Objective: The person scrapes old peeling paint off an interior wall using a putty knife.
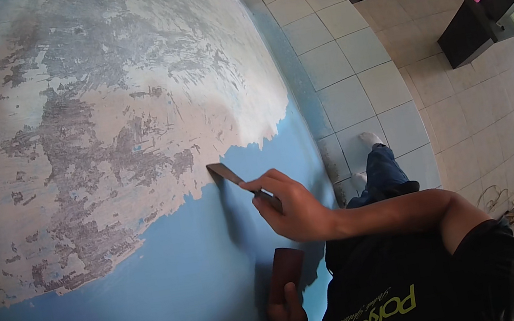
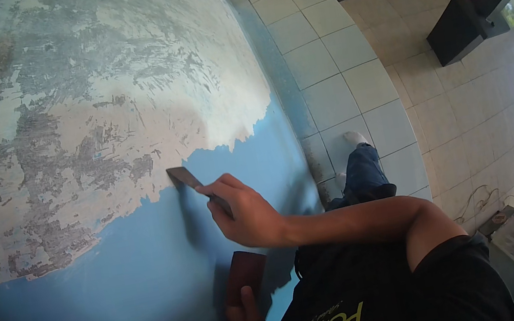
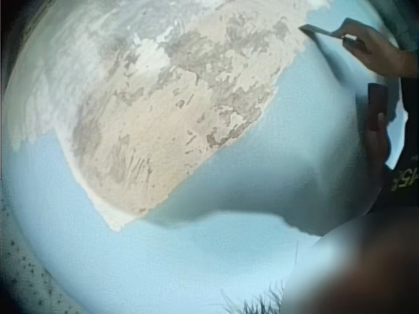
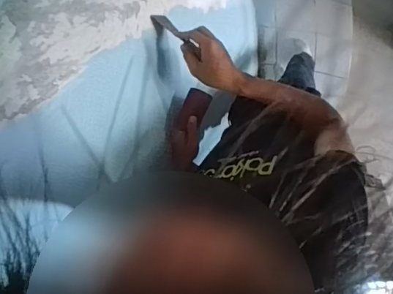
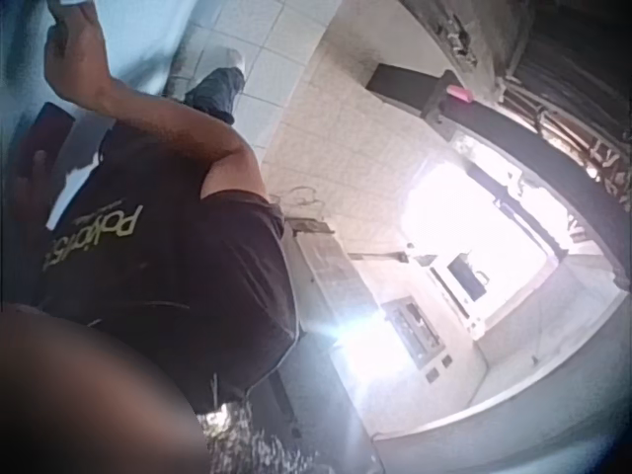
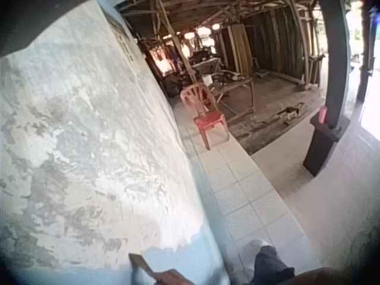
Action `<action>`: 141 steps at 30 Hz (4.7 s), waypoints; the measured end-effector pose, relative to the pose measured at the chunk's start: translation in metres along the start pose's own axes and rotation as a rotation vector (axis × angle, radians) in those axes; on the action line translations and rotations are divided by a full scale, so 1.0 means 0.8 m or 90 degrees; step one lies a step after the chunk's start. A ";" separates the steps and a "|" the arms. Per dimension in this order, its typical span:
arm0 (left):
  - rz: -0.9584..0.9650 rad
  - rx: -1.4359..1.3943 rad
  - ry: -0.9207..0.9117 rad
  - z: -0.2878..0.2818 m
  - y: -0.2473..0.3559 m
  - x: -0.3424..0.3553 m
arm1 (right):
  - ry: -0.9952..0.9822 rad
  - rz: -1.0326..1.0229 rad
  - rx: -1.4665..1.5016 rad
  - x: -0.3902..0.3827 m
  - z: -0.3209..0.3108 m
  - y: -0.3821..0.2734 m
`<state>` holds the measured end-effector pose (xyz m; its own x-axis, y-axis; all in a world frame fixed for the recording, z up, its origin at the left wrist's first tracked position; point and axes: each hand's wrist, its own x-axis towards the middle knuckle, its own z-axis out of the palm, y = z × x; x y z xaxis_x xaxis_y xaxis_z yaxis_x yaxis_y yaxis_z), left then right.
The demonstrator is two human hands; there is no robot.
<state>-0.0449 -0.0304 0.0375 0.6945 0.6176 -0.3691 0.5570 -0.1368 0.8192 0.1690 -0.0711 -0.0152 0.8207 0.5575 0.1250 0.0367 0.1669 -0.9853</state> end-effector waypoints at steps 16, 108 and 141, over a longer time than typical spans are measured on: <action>0.034 -0.085 -0.079 0.001 0.007 0.005 | -0.032 0.052 0.056 -0.017 -0.002 -0.002; 0.031 0.027 0.018 -0.002 -0.004 0.000 | -0.033 -0.003 -0.090 -0.005 -0.005 0.036; 0.015 0.008 0.011 -0.001 -0.009 0.003 | -0.048 0.001 -0.129 -0.011 -0.002 0.027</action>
<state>-0.0477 -0.0271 0.0313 0.6998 0.6273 -0.3418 0.5464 -0.1618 0.8217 0.1635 -0.0742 -0.0377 0.7759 0.6184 0.1247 0.1555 0.0041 -0.9878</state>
